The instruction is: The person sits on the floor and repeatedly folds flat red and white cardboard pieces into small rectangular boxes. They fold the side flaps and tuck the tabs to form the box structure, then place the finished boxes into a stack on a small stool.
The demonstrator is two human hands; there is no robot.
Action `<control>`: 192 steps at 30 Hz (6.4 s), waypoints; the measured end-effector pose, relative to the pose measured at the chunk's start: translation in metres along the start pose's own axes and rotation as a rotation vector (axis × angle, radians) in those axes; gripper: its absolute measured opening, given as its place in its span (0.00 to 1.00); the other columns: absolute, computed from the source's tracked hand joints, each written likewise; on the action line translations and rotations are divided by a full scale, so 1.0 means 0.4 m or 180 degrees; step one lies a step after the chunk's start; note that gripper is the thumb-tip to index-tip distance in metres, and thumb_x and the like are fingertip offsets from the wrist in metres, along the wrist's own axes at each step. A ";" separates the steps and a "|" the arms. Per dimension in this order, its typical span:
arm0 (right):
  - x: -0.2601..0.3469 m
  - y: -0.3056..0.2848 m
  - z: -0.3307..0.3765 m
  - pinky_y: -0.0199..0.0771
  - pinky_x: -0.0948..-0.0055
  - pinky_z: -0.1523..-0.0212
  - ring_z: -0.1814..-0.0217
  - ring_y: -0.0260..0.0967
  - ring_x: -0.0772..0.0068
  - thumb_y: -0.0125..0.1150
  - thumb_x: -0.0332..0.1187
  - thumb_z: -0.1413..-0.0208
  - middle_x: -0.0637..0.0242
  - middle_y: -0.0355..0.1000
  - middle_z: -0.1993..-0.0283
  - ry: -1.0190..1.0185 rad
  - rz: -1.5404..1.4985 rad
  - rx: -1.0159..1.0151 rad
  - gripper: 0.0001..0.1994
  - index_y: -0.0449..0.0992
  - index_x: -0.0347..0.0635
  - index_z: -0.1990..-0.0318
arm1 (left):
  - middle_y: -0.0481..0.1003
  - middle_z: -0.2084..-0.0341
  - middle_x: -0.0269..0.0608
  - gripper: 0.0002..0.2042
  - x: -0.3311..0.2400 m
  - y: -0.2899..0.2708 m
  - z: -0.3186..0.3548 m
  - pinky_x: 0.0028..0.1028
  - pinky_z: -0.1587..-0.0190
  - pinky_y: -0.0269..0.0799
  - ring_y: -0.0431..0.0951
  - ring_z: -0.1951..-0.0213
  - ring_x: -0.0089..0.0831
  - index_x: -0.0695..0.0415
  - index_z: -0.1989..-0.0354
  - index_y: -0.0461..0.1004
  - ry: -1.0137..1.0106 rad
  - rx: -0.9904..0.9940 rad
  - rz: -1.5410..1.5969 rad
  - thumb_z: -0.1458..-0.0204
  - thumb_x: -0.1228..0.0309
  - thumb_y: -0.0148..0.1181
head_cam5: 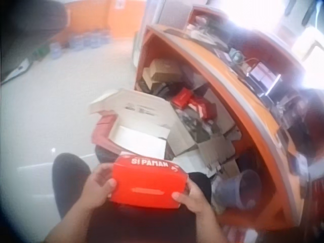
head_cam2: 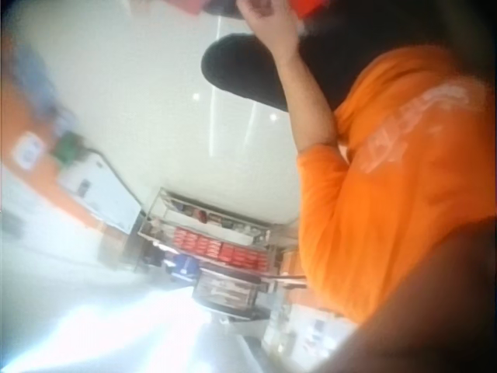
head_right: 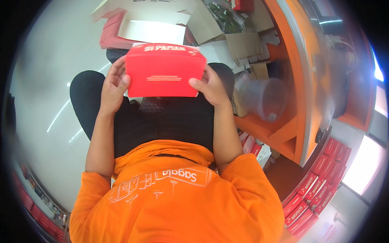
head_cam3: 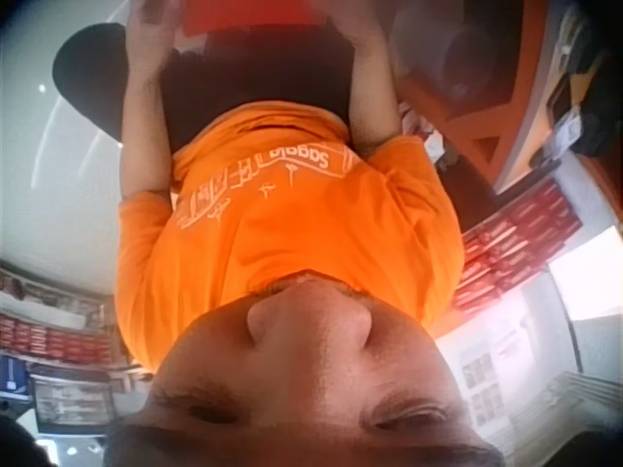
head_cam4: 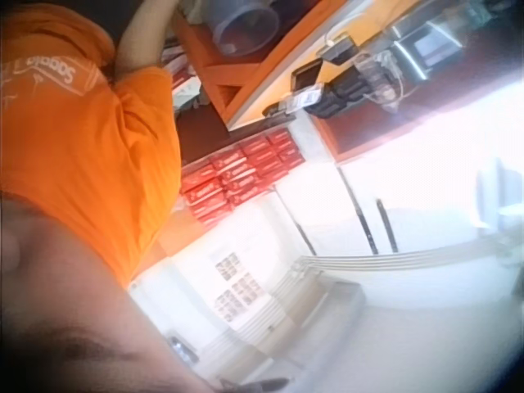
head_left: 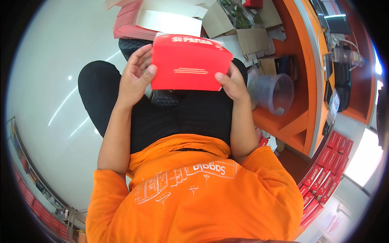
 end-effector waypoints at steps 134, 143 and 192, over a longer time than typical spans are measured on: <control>0.099 0.175 0.128 0.69 0.56 0.35 0.29 0.64 0.41 0.75 0.28 0.51 0.45 0.66 0.31 -0.2536 0.3697 0.0388 0.27 0.76 0.39 0.41 | 0.79 0.53 0.41 0.15 -0.042 0.173 0.059 0.30 0.55 0.84 0.82 0.56 0.28 0.62 0.43 0.73 -0.1258 0.0982 0.0528 0.35 0.69 0.60; 0.180 0.165 0.117 0.72 0.54 0.36 0.31 0.66 0.43 0.72 0.25 0.55 0.48 0.70 0.35 -0.2645 0.3344 0.0680 0.25 0.80 0.42 0.44 | 0.78 0.51 0.39 0.17 -0.078 0.174 0.064 0.29 0.46 0.78 0.80 0.50 0.26 0.62 0.41 0.71 -0.1104 0.1258 0.0642 0.28 0.62 0.48; 0.213 0.212 0.130 0.83 0.64 0.49 0.48 0.78 0.54 0.77 0.31 0.59 0.58 0.79 0.54 -0.3534 0.3179 0.0507 0.20 0.83 0.34 0.56 | 0.76 0.49 0.44 0.14 -0.104 0.186 0.053 0.39 0.44 0.80 0.82 0.50 0.34 0.59 0.41 0.67 -0.1179 0.0084 0.1381 0.32 0.68 0.52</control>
Point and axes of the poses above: each hand's wrist, its own z-axis away from the middle knuckle, its own y-axis out of the palm, x = y × z, the point moved 2 cm from there along -z, towards the middle knuckle
